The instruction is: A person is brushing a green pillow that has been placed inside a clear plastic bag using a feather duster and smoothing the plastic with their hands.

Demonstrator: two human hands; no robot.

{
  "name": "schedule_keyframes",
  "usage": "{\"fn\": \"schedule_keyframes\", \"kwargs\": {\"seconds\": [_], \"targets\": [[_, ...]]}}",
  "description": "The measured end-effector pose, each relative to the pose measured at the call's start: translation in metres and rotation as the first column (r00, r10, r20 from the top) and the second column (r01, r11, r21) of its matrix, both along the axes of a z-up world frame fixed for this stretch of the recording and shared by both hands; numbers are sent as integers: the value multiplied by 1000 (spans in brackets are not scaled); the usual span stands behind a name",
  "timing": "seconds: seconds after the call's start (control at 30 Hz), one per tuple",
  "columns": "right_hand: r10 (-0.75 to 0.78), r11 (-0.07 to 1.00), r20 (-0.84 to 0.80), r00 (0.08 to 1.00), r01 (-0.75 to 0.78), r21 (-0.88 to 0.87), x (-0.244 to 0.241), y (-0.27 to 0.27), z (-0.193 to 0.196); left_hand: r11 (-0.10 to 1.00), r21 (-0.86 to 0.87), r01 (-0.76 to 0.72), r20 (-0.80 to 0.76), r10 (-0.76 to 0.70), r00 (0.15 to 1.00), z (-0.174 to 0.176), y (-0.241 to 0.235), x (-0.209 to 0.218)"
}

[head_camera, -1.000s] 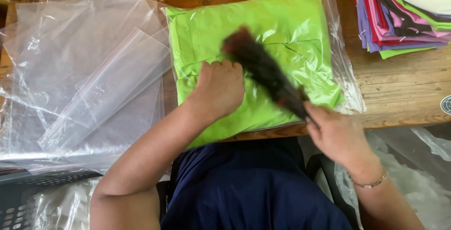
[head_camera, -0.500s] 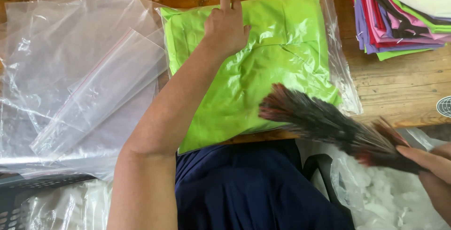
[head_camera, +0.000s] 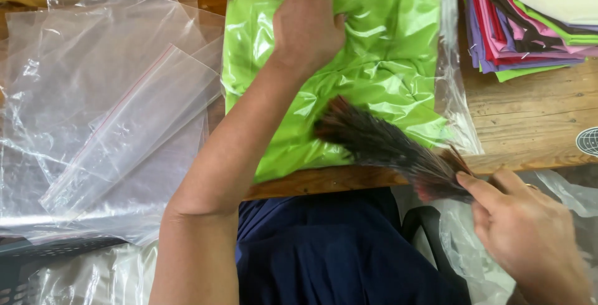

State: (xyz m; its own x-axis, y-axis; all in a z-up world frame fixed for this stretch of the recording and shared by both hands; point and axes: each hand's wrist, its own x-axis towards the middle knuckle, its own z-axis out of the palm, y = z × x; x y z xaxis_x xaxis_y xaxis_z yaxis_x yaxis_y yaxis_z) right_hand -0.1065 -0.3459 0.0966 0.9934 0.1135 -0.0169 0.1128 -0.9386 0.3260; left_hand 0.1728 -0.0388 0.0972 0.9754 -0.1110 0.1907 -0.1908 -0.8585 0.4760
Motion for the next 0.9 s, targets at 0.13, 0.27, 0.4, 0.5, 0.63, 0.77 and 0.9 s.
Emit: {"fn": "schedule_keyframes", "kwargs": {"seconds": [0.13,0.27,0.4,0.5,0.63,0.77,0.9], "targets": [[106,993,268,957,-114,13,26,21,-29,994,-79,77,356,-44,933,37,-15,-62],[76,972,456,887,-167,163,66,29,-40,989,-77,128,670,-44,741,69,-10,-122],[76,876,625,777,-352,331,103,34,-51,1000,13,16,716,-21,697,61,-3,-152],[14,963,391,920,-117,243,100,12,-80,993,91,-75,597,6,802,16,-8,-154],[157,946,358,920,-245,215,67,35,-21,925,362,-113,268,13,963,-48,-14,-146],[-4,997,-78,997,9,71,10,11,9,876,479,60,-132,4,991,-72,-15,-137],[321,762,-71,944,-213,612,-32,-71,0,761,620,190,-86,-175,981,-54,-9,-136]]}}
